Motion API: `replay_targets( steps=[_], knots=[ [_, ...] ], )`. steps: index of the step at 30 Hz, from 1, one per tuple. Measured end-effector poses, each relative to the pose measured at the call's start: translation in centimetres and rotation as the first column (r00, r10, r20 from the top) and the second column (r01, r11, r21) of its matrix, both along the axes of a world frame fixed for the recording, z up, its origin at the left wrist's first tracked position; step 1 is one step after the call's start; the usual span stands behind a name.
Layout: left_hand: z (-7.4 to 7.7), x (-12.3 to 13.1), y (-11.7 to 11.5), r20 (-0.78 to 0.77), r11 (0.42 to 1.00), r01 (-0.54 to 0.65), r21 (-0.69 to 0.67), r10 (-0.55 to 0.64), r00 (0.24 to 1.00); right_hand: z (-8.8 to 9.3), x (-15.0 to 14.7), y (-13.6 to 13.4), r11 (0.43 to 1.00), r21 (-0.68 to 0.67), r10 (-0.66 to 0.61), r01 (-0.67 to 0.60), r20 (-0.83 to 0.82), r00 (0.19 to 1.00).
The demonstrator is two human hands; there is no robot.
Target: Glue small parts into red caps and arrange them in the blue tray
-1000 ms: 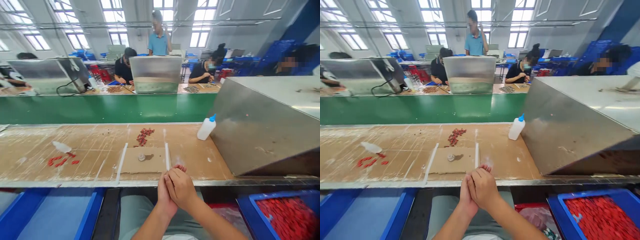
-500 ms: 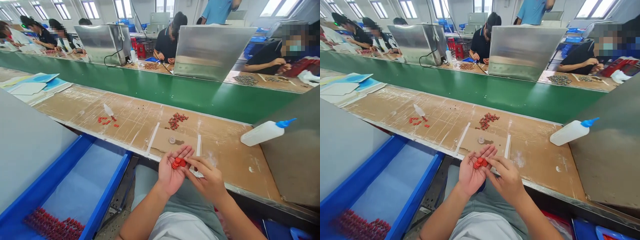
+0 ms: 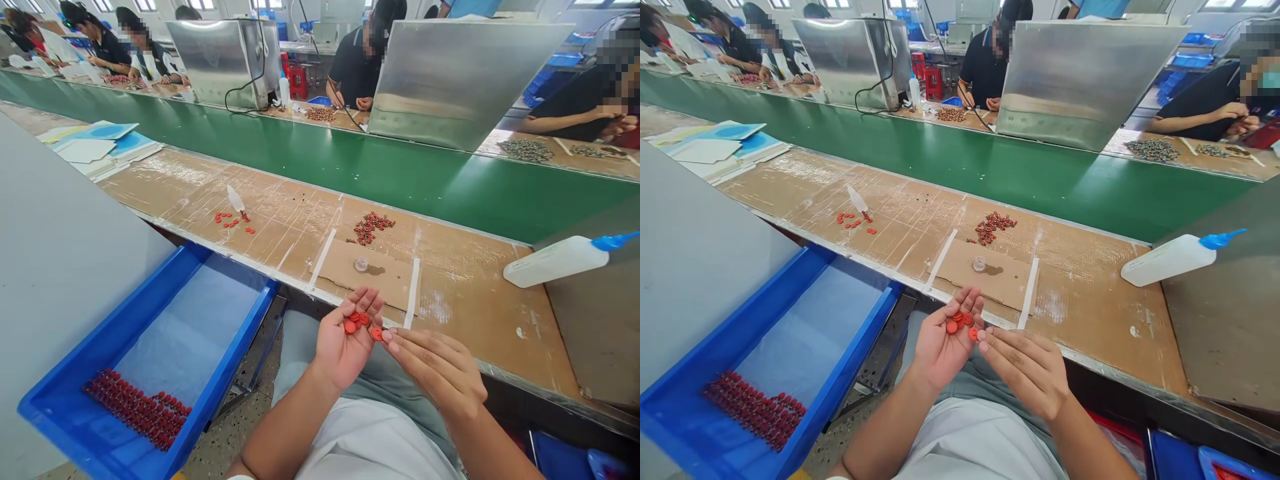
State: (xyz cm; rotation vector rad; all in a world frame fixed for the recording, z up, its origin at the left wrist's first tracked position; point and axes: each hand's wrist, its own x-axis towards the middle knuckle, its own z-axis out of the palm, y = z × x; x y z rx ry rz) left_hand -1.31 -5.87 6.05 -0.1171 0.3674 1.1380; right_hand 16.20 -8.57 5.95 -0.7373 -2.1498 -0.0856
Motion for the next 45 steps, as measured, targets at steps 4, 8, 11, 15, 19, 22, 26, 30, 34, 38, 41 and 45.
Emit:
replay_targets(
  steps=[4, 8, 11, 15, 19, 22, 26, 30, 34, 38, 41, 45],
  knots=[
    [-0.2, 0.3, -0.9, -0.010, 0.999, -0.014, -0.030, 0.014, 1.000, -0.2, 0.0, -0.7, 1.000, 0.003, 0.022, -0.022, 0.067, 0.998],
    [-0.3, 1.1, -1.4, 0.008, 1.000, 0.014, 0.003, -0.014, 1.000, -2.1, 0.0, -0.2, 0.999, 0.035, -0.012, 0.011, 0.025, 1.000],
    [-0.6, 1.8, -1.2, 0.006, 0.999, 0.021, -0.025, -0.020, 1.000, -3.0, 0.2, 0.2, 0.999, 0.015, -0.050, 0.051, -0.034, 0.998],
    [-1.7, 2.0, -0.4, -0.053, 0.994, 0.052, -0.094, -0.057, 0.997, -2.9, 0.6, 0.6, 0.993, -0.099, -0.085, 0.071, -0.151, 0.985],
    [-2.7, 1.2, 0.2, -0.198, 0.958, 0.284, 0.035, -0.272, 0.942, -3.2, 1.2, 1.0, 0.957, -0.285, -0.147, 0.053, -0.320, 0.936],
    [-3.3, 0.7, 0.2, -0.354, 0.890, 0.431, 0.152, -0.358, 0.864, -4.0, 1.2, 1.6, 0.922, -0.388, -0.177, 0.004, -0.412, 0.894],
    [-4.0, 1.0, 0.2, -0.364, 0.901, 0.398, 0.171, -0.318, 0.876, -4.8, 0.5, 2.9, 0.916, -0.396, -0.133, -0.058, -0.438, 0.889],
    [-4.3, 1.3, 0.7, -0.309, 0.950, 0.289, 0.116, -0.242, 0.920, -5.0, 0.1, 4.7, 0.929, -0.364, -0.100, -0.061, -0.406, 0.908],
    [-4.3, 0.9, 1.4, -0.311, 0.970, 0.225, 0.092, -0.186, 0.932, -5.3, -0.3, 6.4, 0.943, -0.326, -0.064, -0.062, -0.361, 0.930],
    [-4.8, 0.5, 1.6, -0.308, 0.995, 0.085, 0.055, -0.064, 0.949, -4.9, -1.8, 6.3, 0.966, -0.256, -0.123, 0.039, -0.324, 0.938],
    [-5.2, 0.3, 1.7, -0.278, 0.999, 0.005, 0.036, 0.006, 0.961, -3.2, -4.2, 4.1, 0.956, -0.290, -0.082, -0.042, -0.401, 0.912],
    [-5.5, 0.3, 1.9, -0.208, 0.996, -0.084, 0.035, 0.089, 0.974, 0.2, -8.3, -0.1, 0.335, -0.504, 0.618, -0.796, -0.520, 0.590]
  ],
)
